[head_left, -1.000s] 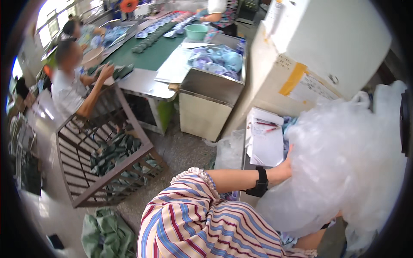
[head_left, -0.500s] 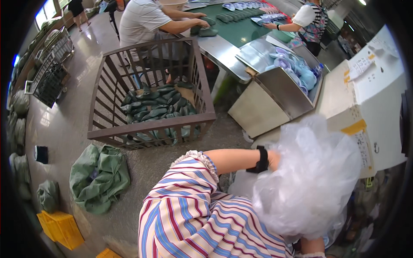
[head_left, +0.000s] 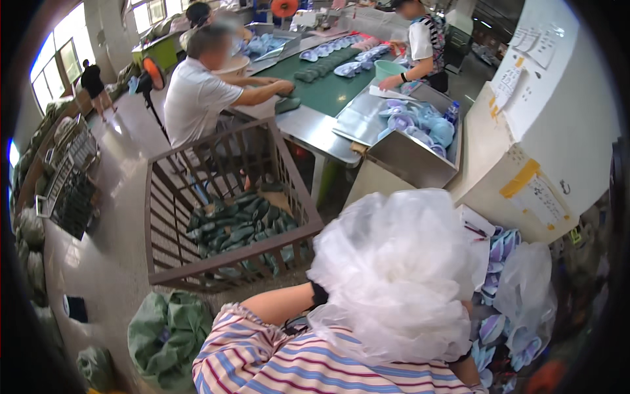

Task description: The person repeatedly picks up light blue slippers from a metal tray and places them into a large white plastic bag. The person occasionally adjusts the bag and the slippers inside to fit more items.

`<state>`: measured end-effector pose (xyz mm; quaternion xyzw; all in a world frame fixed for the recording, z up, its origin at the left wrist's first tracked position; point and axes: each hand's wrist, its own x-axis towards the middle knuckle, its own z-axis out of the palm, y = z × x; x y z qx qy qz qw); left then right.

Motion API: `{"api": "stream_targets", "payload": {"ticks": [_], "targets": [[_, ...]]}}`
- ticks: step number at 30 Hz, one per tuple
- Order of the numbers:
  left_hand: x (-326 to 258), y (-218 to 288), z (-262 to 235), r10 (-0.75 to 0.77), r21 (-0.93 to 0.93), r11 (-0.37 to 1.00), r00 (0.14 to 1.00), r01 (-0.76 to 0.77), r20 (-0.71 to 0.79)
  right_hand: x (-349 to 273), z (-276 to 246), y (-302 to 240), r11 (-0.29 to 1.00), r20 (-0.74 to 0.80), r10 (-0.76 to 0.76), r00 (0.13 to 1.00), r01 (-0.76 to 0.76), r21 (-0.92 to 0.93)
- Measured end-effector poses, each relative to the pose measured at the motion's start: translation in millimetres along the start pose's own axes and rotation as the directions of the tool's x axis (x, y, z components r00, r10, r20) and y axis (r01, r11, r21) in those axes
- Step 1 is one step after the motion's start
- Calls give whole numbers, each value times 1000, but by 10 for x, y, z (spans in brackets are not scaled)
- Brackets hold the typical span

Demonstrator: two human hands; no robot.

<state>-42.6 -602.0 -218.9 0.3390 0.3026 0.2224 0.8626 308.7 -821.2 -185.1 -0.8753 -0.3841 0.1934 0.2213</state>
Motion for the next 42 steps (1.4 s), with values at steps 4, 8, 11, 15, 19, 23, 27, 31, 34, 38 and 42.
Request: {"api": "stream_targets", "payload": {"ticks": [4,8,11,15,19,23,27,31,34,38,42], "targets": [[66,35,-5,1,48,999,1000,-1,-7,182,132,-249,996,16,-78,997,77,36],[281,37,230,-28,124,992,998,21,55,351,324,-685,981,29,-172,985,168,92],[316,19,278,-69,176,983,994,53,85,300,342,-851,973,15,-198,980,194,126],[408,55,260,-98,251,965,991,72,94,81,319,-508,985,-13,-89,996,90,146],[547,67,171,-160,327,939,979,111,127,-493,135,329,968,-131,202,971,-177,179],[912,-79,646,-253,479,872,932,103,260,-1212,103,1070,855,-243,496,834,-421,302],[1223,-207,1307,-302,620,784,857,-26,418,-1776,412,1394,715,-206,672,712,-550,433],[1449,-375,2273,-321,669,646,665,-367,674,-2360,903,1547,510,-84,822,563,-662,549],[1448,-313,3018,-269,459,445,374,-769,887,-2635,1055,1517,374,-37,890,455,-679,632],[1445,54,4018,16,188,426,216,-885,976,-2631,748,1596,359,-199,924,326,-566,742],[2108,240,4582,155,123,-208,91,-970,984,-2269,-47,1630,498,-425,866,262,-399,770]]}}
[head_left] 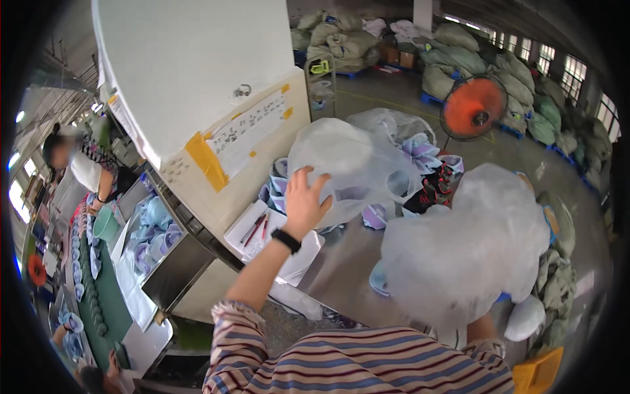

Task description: The person repeatedly picks up light blue slippers from a metal tray and places them into a large white plastic bag. The person occasionally adjusts the bag and the slippers inside to fit more items.

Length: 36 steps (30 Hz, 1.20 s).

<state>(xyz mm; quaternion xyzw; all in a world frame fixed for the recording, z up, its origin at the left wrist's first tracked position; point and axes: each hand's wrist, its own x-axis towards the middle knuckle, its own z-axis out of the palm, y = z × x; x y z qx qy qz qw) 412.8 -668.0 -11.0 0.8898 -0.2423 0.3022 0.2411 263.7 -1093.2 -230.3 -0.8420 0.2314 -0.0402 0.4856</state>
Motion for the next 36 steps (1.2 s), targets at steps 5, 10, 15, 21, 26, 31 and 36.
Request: {"api": "stream_targets", "payload": {"ticks": [5,10,15,21,26,31,36], "targets": [[475,50,746,28,334,780,563,-529,826,335,1,-620,978,-137,-95,986,118,170],[674,-298,2089,320,428,658,744,-620,586,557,138,-862,943,-202,-114,973,169,285],[1459,-423,1771,300,68,890,692,-450,657,640,337,-1096,912,-270,-132,954,224,345],[2577,-471,447,467,-217,874,875,-434,130,835,700,-1598,861,-431,-147,890,330,388],[2614,-732,42,526,-284,846,796,-452,301,1181,1432,-2032,809,-480,-183,858,409,422],[2485,-753,-267,408,-324,909,730,-264,549,1382,1674,-2327,783,-467,-513,720,616,90],[2068,-1059,256,595,-598,738,720,-313,358,763,2092,-3519,321,290,-743,603,701,-637]]}}
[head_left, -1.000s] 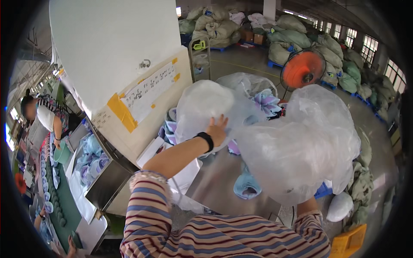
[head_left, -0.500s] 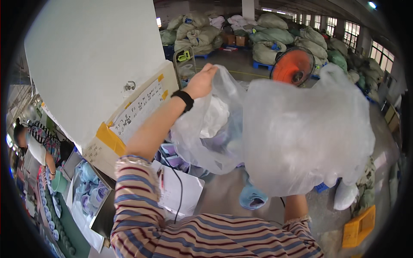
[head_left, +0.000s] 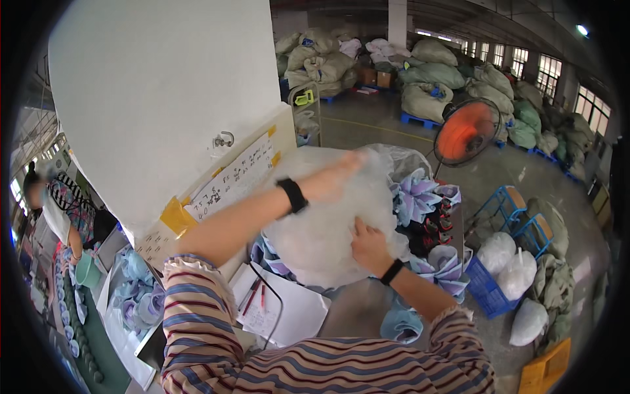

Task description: The person repeatedly picks up light blue slippers from a metal tray and places them into a large white plastic bag. The person occasionally adjusts the bag and the slippers inside to fit more items.

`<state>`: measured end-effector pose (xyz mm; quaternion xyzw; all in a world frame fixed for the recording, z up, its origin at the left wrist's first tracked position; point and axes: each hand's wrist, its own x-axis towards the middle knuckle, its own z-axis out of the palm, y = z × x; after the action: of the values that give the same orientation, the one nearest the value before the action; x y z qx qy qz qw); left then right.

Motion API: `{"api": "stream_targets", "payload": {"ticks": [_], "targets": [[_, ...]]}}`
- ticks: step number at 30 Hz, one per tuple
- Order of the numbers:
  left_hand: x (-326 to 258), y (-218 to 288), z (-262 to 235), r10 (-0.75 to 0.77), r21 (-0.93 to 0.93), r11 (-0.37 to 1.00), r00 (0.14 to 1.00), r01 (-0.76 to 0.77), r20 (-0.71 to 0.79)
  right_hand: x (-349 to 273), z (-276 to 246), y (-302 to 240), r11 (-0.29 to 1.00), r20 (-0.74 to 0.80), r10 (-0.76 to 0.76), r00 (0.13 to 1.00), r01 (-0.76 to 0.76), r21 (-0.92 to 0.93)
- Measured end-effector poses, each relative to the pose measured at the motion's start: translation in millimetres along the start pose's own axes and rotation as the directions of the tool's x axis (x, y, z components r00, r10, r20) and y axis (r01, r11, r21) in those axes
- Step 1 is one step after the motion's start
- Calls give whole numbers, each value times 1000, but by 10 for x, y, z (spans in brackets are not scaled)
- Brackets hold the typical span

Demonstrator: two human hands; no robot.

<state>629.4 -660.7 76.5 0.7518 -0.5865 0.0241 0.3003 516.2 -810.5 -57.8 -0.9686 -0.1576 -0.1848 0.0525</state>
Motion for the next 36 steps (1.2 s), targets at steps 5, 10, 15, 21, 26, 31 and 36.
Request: {"api": "stream_targets", "payload": {"ticks": [5,10,15,21,26,31,36], "targets": [[-80,1529,683,217,-180,959,976,-218,-26,758,-53,606,980,164,189,968,-196,25],[-627,1226,507,-41,169,983,986,68,-162,1328,36,1265,960,84,265,961,-271,74],[-1024,874,499,-62,458,823,856,335,-514,1155,202,1366,973,96,198,975,-208,103],[-1532,559,1607,-672,-355,696,393,624,-627,799,243,1210,980,99,69,993,-87,182],[-1232,520,1746,-321,-75,771,283,633,-904,457,307,1103,976,99,-15,995,-7,219],[-1322,421,1538,-588,-533,778,89,333,-804,307,375,1015,968,91,-74,993,50,246],[-1161,1501,1178,-739,-537,596,146,598,-658,579,254,1274,974,12,20,1000,-23,224]]}}
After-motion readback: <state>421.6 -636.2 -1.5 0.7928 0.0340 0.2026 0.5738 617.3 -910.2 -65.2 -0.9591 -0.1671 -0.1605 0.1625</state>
